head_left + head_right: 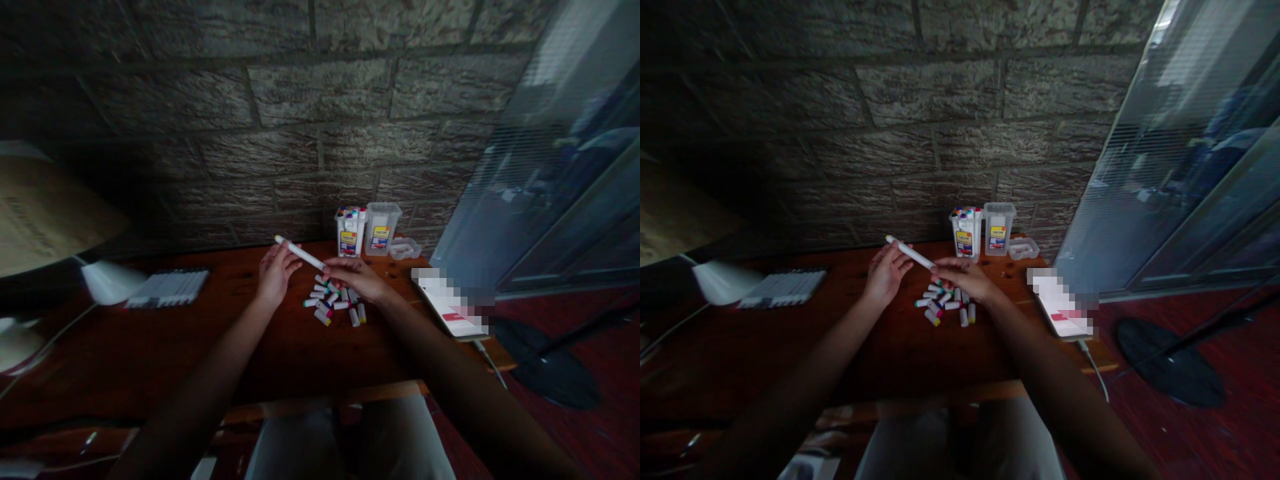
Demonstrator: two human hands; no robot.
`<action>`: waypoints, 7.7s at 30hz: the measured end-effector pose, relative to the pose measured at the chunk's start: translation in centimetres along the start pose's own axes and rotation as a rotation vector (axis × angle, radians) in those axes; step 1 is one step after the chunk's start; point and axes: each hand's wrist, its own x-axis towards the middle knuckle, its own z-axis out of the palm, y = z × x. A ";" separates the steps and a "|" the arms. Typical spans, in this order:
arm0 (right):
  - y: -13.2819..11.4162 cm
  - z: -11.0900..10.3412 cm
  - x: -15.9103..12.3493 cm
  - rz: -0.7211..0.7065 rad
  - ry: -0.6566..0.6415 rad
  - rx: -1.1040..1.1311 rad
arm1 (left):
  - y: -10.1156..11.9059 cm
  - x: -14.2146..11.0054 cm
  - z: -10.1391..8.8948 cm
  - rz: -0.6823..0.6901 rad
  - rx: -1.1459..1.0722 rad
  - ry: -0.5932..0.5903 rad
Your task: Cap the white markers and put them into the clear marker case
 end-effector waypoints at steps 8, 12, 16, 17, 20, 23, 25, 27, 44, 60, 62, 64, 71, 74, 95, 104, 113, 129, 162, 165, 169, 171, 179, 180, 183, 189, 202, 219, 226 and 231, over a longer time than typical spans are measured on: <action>0.3 -0.2 0.3 -0.055 0.177 0.016 | 0.2 0.2 -0.4 -0.043 0.036 -0.077; -0.4 -0.6 0.4 -0.124 0.265 0.119 | 0.0 -0.2 -0.4 -0.055 0.143 -0.188; -1.1 -1.2 0.5 -0.149 0.306 0.261 | -1.0 -1.2 0.0 0.035 0.402 -0.374; -1.1 -1.3 0.5 -0.156 0.307 0.266 | -1.3 -1.5 0.0 0.095 0.465 -0.408; -1.0 -1.3 0.5 -0.160 0.299 0.240 | -1.9 -2.0 -0.1 0.278 0.660 -0.477; -0.9 -1.2 0.6 -0.162 0.333 0.225 | -2.1 -2.3 -0.4 0.389 0.777 -0.496; -0.9 -1.1 0.6 -0.162 0.357 0.239 | -1.8 -2.5 -0.3 0.434 0.799 -0.470; -0.9 -1.1 0.7 -0.163 0.373 0.266 | -1.4 -2.7 -0.1 0.463 0.794 -0.424; 0.7 -1.4 1.6 -0.259 0.548 0.271 | -1.4 -3.2 0.5 0.629 0.895 -0.646; -0.4 -0.4 0.7 -0.150 0.253 0.515 | -0.8 -3.4 0.3 0.728 0.952 -0.698; -0.8 -0.7 0.6 -0.107 0.177 0.623 | -0.9 -3.3 0.3 0.686 0.942 -0.682; -1.3 -1.0 0.5 -0.052 0.101 0.736 | -1.1 -3.3 0.3 0.658 0.946 -0.666; -2.2 -2.3 -0.3 0.010 0.060 0.949 | -1.3 -3.3 0.4 0.652 1.001 -0.633; -2.0 -2.5 -0.4 -0.005 0.053 0.940 | -1.3 -3.4 0.4 0.655 1.006 -0.633; -2.4 -0.4 -0.6 -0.009 0.100 0.843 | -1.1 -3.5 0.5 0.622 1.049 -0.674; -1.5 -1.1 0.0 -0.141 0.223 0.836 | -1.6 -4.1 0.9 0.518 0.939 -0.747; -1.8 0.0 -0.3 -0.171 0.112 0.862 | -2.3 -3.7 0.7 0.485 0.906 -0.690; -0.5 -0.6 0.8 -0.177 0.302 0.355 | -1.6 -1.9 -0.4 0.617 1.184 -0.424; 0.0 -0.8 0.6 -0.138 0.189 0.057 | -1.8 -1.8 -0.7 0.559 1.217 -0.456; 0.2 -1.1 0.6 -0.129 0.159 0.026 | -1.9 -1.9 -0.7 0.555 1.236 -0.456; 0.7 -1.2 0.8 -0.090 0.139 -0.026 | -2.1 -1.7 -0.9 0.567 1.264 -0.446; 0.9 -1.1 0.8 -0.084 0.133 -0.040 | -2.2 -1.6 -1.0 0.566 1.281 -0.472; 0.7 -0.7 0.7 -0.121 0.138 -0.059 | -2.1 -1.9 -0.6 0.604 1.273 -0.476; 0.7 -0.6 0.7 -0.117 0.140 -0.057 | -2.1 -2.0 -0.6 0.601 1.269 -0.465; 0.7 -0.6 0.7 -0.098 0.153 -0.064 | -1.9 -2.0 -0.6 0.588 1.268 -0.441; 1.1 -0.6 0.8 -0.164 0.198 -0.156 | -1.8 -2.1 -0.5 0.573 1.284 -0.470; 1.1 -0.3 0.5 -0.230 0.169 -0.296 | -1.9 -1.8 -0.6 0.665 1.139 -0.456; 1.1 -0.5 0.4 -0.148 0.212 -0.511 | -1.9 -2.0 -0.6 0.572 1.139 -0.470; 0.7 -0.2 0.1 -0.206 0.135 -0.410 | -2.0 -1.9 -0.8 0.585 1.106 -0.497; 1.0 -0.3 0.2 -0.237 0.096 -0.359 | -2.0 -1.8 -0.9 0.575 1.109 -0.495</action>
